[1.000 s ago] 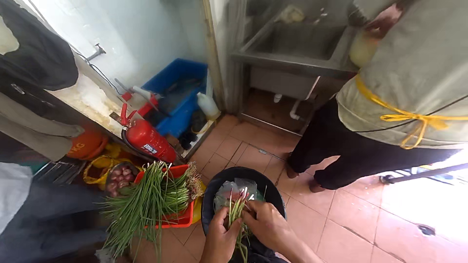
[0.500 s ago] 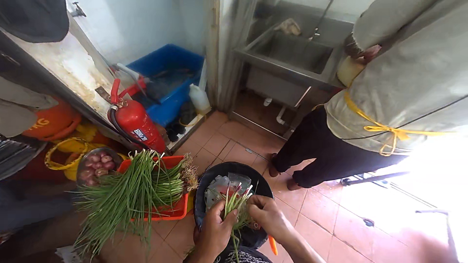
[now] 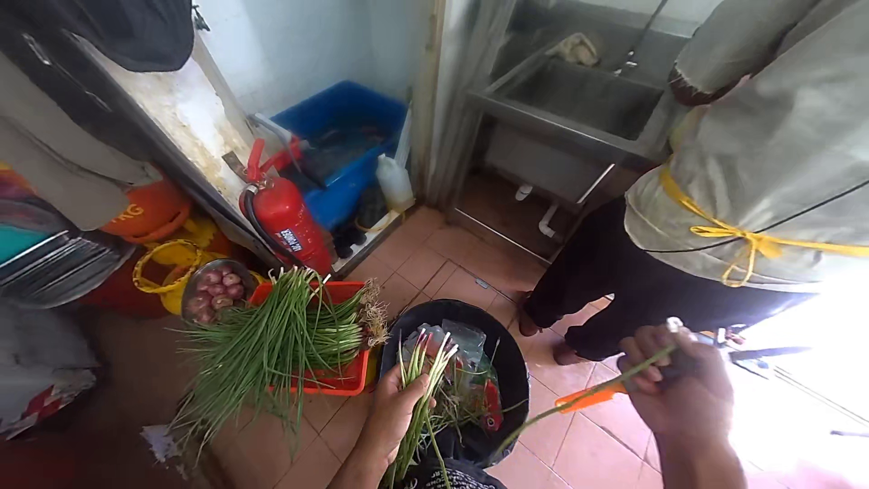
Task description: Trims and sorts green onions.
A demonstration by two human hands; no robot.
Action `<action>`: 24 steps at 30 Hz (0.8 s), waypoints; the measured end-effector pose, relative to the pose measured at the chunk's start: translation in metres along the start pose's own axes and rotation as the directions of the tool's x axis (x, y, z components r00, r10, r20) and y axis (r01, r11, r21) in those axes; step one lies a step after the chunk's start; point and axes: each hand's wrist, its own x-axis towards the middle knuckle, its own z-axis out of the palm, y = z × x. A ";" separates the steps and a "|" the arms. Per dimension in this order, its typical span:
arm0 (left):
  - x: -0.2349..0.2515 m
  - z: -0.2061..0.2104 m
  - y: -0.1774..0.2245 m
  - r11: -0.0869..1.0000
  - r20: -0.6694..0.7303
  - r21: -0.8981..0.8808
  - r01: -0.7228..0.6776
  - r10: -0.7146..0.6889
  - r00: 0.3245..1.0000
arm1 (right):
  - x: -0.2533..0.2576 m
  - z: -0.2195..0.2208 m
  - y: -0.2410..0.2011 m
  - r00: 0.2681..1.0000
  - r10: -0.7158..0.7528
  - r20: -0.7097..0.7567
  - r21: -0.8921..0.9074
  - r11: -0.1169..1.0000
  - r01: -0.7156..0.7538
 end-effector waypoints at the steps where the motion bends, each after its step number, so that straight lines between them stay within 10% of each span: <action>1: 0.000 -0.001 0.001 1.000 0.001 -0.013 -0.006 0.006 1.000 | -0.001 0.001 0.015 0.996 0.052 -0.078 -0.142 0.988 -0.063; 7: -0.001 0.004 0.008 0.997 0.076 0.009 -0.073 0.072 0.994 | -0.021 0.042 0.125 0.848 0.530 -0.019 -0.713 0.587 -0.383; 11: -0.003 0.012 0.006 0.995 0.109 0.061 -0.085 0.078 0.991 | -0.046 0.088 0.094 0.885 0.450 0.118 -0.391 0.841 -0.375; 24: -0.012 0.026 -0.007 0.985 0.155 0.115 -0.131 0.113 0.981 | -0.053 0.091 0.076 0.883 0.368 0.292 -0.368 0.895 -0.252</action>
